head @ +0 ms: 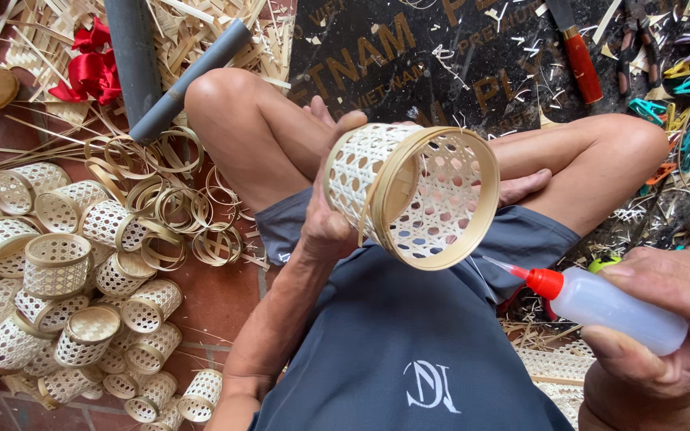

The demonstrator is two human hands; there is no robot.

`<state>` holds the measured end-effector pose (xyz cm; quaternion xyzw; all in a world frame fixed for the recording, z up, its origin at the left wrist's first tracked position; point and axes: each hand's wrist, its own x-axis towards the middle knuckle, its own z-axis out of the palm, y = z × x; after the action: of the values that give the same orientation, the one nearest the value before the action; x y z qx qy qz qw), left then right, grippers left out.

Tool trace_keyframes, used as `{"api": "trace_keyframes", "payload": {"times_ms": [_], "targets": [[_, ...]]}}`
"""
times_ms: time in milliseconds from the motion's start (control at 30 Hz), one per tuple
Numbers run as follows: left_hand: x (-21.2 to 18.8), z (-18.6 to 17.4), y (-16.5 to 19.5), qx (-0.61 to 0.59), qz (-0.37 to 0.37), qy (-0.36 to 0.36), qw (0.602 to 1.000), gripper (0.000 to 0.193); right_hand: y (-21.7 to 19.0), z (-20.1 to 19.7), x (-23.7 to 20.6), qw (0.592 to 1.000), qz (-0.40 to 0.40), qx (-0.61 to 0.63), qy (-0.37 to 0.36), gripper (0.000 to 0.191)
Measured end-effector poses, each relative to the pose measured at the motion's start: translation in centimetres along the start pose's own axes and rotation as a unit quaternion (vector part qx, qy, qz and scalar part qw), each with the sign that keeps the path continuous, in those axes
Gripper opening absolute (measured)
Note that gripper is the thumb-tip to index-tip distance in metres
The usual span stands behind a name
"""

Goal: The person sits on the floor assembling small woven bamboo baskets. They fit a woven bamboo cylinder onto a round wooden base, tuck and weave thin bamboo strips around the rim to secure it, then apply glue from a squeeze bottle along the rim and base edge while rotating the basket to seat the parts.

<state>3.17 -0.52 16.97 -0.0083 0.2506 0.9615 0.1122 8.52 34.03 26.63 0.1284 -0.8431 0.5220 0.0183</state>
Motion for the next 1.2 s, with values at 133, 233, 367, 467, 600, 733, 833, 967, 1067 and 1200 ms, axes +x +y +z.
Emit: {"api": "trace_keyframes", "payload": {"times_ms": [133, 233, 367, 467, 600, 733, 833, 967, 1067, 1200], "targets": [[-0.1, 0.2, 0.4, 0.011, 0.007, -0.031, 0.999, 0.107, 0.9, -0.5, -0.5, 1.0, -0.01, -0.012, -0.008, 0.044], [-0.2, 0.4, 0.5, 0.023, 0.017, -0.044, 0.999, 0.11, 1.2, -0.7, 0.0, 0.999, -0.018, -0.027, -0.018, 0.046], [-0.5, 0.4, 0.6, 0.058, 0.042, -0.052, 0.996, 0.108, 1.5, -1.1, 0.4, 0.999, -0.019, 0.001, -0.032, 0.049], [-0.7, 0.5, 0.7, 0.085, 0.052, -0.058, 0.993, 0.106, 1.5, -1.1, 0.3, 0.999, -0.017, -0.025, -0.024, 0.048], [-0.8, 0.7, 0.8, 0.083, 0.057, -0.059, 0.993, 0.106, 0.9, -0.5, -0.1, 0.999, -0.005, -0.033, -0.01, 0.048], [-0.8, 0.9, 1.1, 0.099, 0.069, -0.064, 0.991, 0.104, 0.4, -0.4, 0.1, 0.998, -0.003, -0.06, 0.0, 0.045], [-0.9, 1.2, 1.3, 0.114, 0.082, -0.068, 0.988, 0.104, 0.4, -0.8, 0.7, 0.996, -0.036, -0.078, -0.032, 0.047], [-1.0, 1.5, 1.4, 0.114, 0.091, -0.073, 0.987, 0.105, 0.4, -0.9, 1.3, 0.997, -0.039, -0.042, -0.042, 0.046], [-0.9, 1.5, 1.3, 0.125, 0.102, -0.077, 0.984, 0.105, 0.2, -0.3, 1.0, 0.999, -0.03, -0.035, -0.013, 0.044], [-0.8, 1.6, 0.9, 0.078, 0.067, -0.032, 0.994, 0.105, 0.4, 0.1, 0.3, 0.999, -0.026, -0.038, 0.017, 0.043]]}}
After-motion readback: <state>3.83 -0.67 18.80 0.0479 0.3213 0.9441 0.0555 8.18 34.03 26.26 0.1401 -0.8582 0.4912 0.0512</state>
